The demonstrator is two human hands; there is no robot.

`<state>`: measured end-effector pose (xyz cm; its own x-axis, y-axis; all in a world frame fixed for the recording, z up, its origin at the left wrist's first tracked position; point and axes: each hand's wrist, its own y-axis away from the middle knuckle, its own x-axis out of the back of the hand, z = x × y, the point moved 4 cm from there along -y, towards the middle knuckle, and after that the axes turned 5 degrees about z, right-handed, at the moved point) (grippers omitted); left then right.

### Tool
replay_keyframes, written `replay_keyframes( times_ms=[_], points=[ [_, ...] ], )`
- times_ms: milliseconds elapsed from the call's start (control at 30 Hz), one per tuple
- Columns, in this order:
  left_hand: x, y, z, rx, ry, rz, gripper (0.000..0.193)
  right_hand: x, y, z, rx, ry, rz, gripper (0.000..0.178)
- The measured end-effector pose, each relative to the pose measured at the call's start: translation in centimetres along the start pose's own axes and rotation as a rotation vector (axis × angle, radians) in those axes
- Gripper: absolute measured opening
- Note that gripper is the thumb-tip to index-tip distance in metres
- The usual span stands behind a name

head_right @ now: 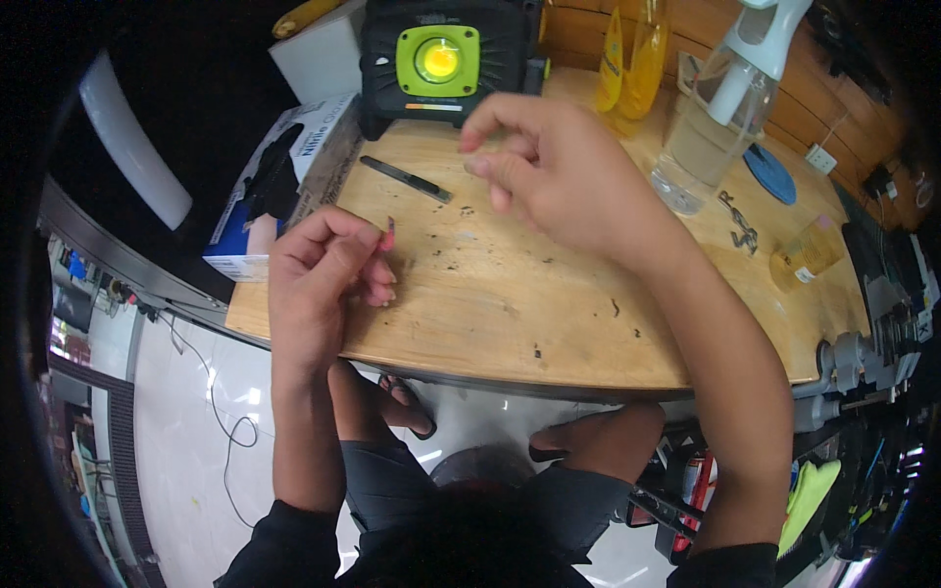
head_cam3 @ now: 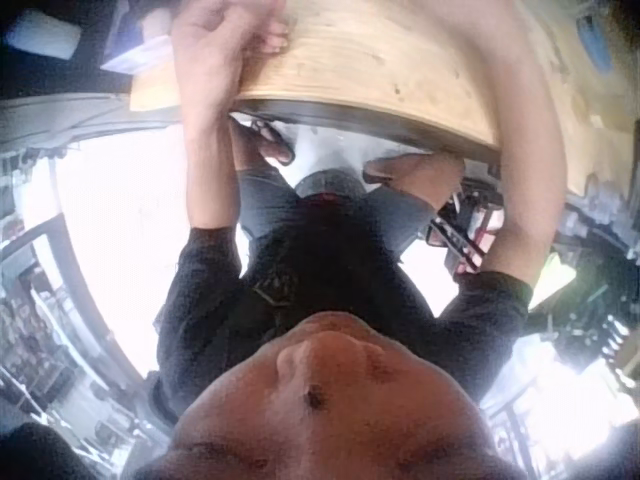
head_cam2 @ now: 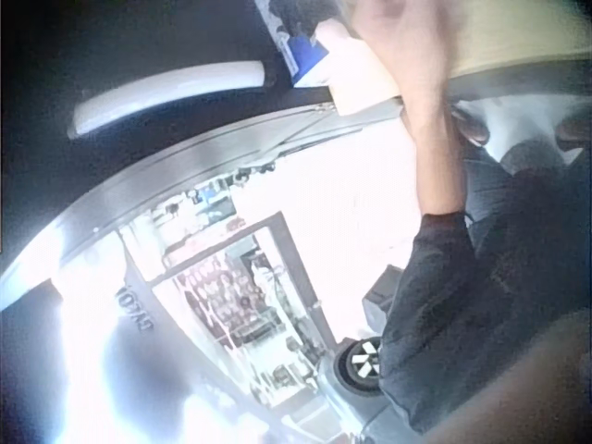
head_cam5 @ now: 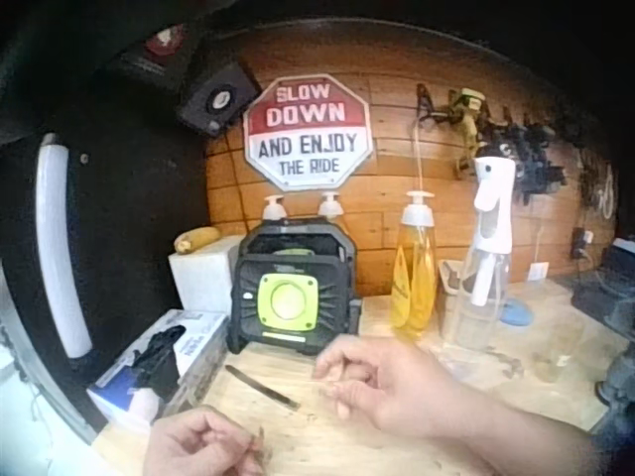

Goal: The person manipulates a small red electronic component, peeling back a protective layer and inspecting the internal parts. They then use a metal file to smooth the edges of a small metal piece on a wooden workbench.

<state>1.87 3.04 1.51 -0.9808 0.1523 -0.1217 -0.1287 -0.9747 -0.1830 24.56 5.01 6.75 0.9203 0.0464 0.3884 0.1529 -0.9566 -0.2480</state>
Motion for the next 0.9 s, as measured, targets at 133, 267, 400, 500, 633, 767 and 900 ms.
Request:
replay_keyframes(
  times_ms=[133, 267, 400, 500, 633, 767, 900],
  points=[
    [-0.2, 0.0, 0.2, 0.002, -0.014, -0.001, 0.015, -0.9, 0.6, 0.0, 0.067, 0.197, -0.042, 0.012],
    [-0.5, 0.0, 0.1, -0.008, -0.007, -0.015, 0.015, -2.0, 0.8, 0.7, 0.405, 0.252, -0.013, 0.010],
    [-0.2, 0.1, 0.2, -0.011, -0.014, -0.026, 0.016, -2.9, 1.2, -0.3, 0.306, 0.269, -0.074, 0.010],
    [-0.1, 0.1, 0.2, -0.019, -0.021, -0.036, 0.017, -3.0, 1.7, -1.0, 0.122, 0.308, -0.124, 0.011],
    [-0.4, 0.1, 0.2, -0.014, 0.007, -0.025, 0.017, -3.3, 1.8, -0.5, 0.148, 0.159, -0.113, 0.015],
    [-0.5, 0.0, 0.2, -0.046, 0.016, -0.023, 0.016, -3.8, 1.8, 0.8, 0.066, -0.107, -0.132, 0.019],
    [-0.3, 0.3, 0.4, -0.127, -0.042, 0.033, 0.013, -4.0, 2.2, -0.6, -0.123, -0.206, -0.143, 0.019]
  ],
)
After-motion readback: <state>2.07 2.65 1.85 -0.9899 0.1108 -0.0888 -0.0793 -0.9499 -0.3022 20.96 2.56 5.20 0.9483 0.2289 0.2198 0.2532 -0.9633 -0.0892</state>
